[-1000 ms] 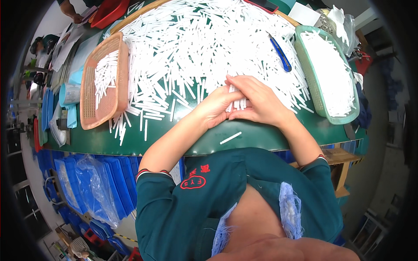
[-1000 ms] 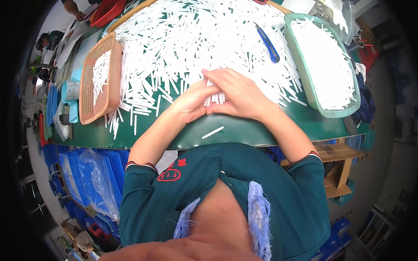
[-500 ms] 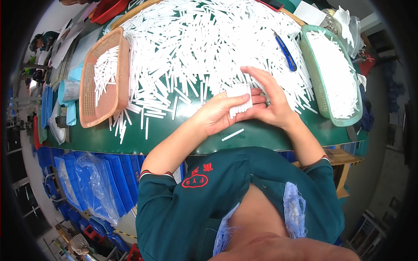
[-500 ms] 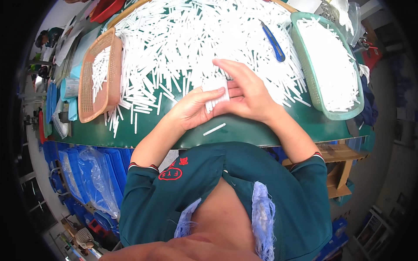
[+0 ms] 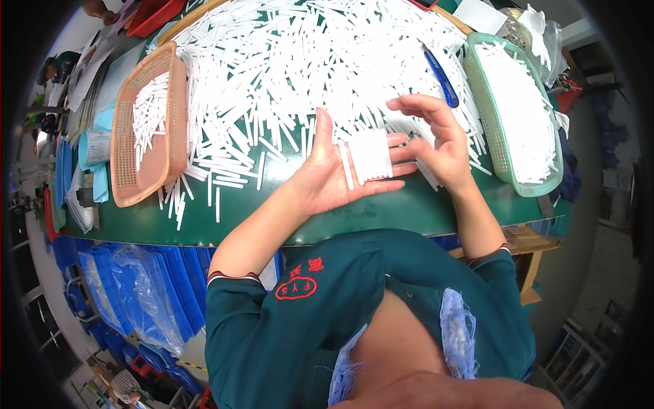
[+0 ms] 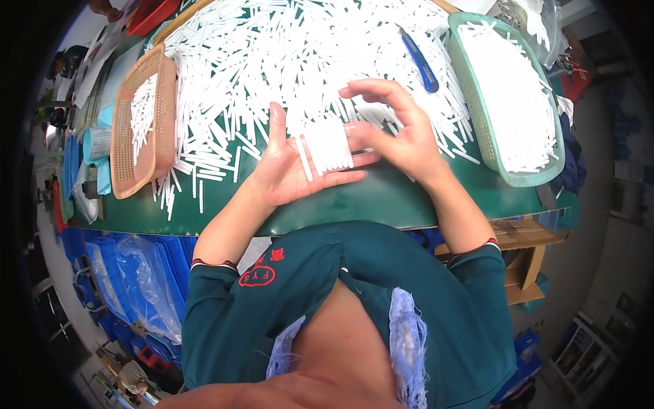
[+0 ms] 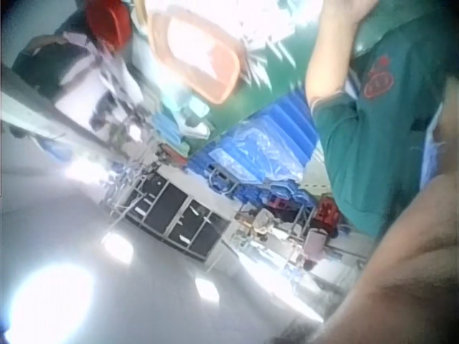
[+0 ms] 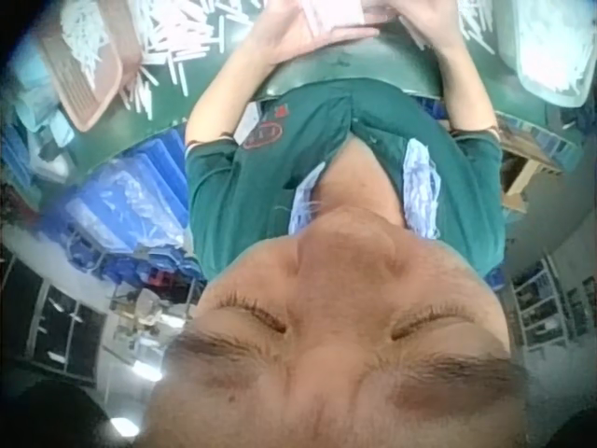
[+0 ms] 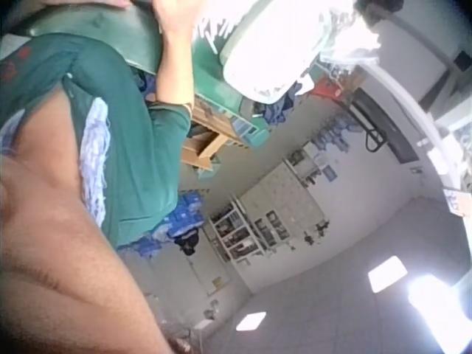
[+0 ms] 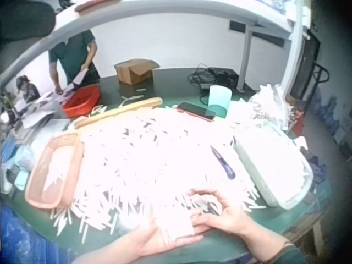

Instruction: Organizing and aligning small white plastic strips on a card at an assembly station.

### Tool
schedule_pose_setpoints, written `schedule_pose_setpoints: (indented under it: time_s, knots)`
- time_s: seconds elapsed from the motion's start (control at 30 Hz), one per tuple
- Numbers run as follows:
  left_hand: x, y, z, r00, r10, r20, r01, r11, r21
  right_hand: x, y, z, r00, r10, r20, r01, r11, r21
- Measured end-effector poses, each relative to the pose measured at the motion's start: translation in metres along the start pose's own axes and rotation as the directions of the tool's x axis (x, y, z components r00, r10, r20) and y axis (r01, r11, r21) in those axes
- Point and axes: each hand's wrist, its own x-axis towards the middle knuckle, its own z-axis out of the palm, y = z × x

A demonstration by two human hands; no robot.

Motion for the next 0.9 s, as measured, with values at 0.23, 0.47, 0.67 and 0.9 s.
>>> schedule_pose_setpoints:
  time_s: [0.23,0.47,0.67,0.9]
  knots:
    - [0.004,-0.006,-0.001,0.993,0.054,-0.109,-0.04,0.992,0.123,0.003,-0.01,0.016,0.925,-0.275,0.262,0.369,0.815,-0.446]
    - [0.007,-0.01,-0.007,0.989,0.019,-0.145,0.019,0.966,0.258,-0.003,-0.004,0.017,0.895,-0.178,0.408,0.391,0.754,-0.529]
    - [0.004,-0.004,-0.002,0.998,-0.016,-0.067,0.031,0.974,0.223,0.0,-0.013,0.007,0.978,-0.015,0.206,0.091,0.926,-0.366]
    - [0.002,-0.002,0.001,0.997,-0.021,-0.075,0.035,0.981,0.19,0.001,-0.013,0.005,0.94,0.187,0.284,-0.087,0.939,-0.332]
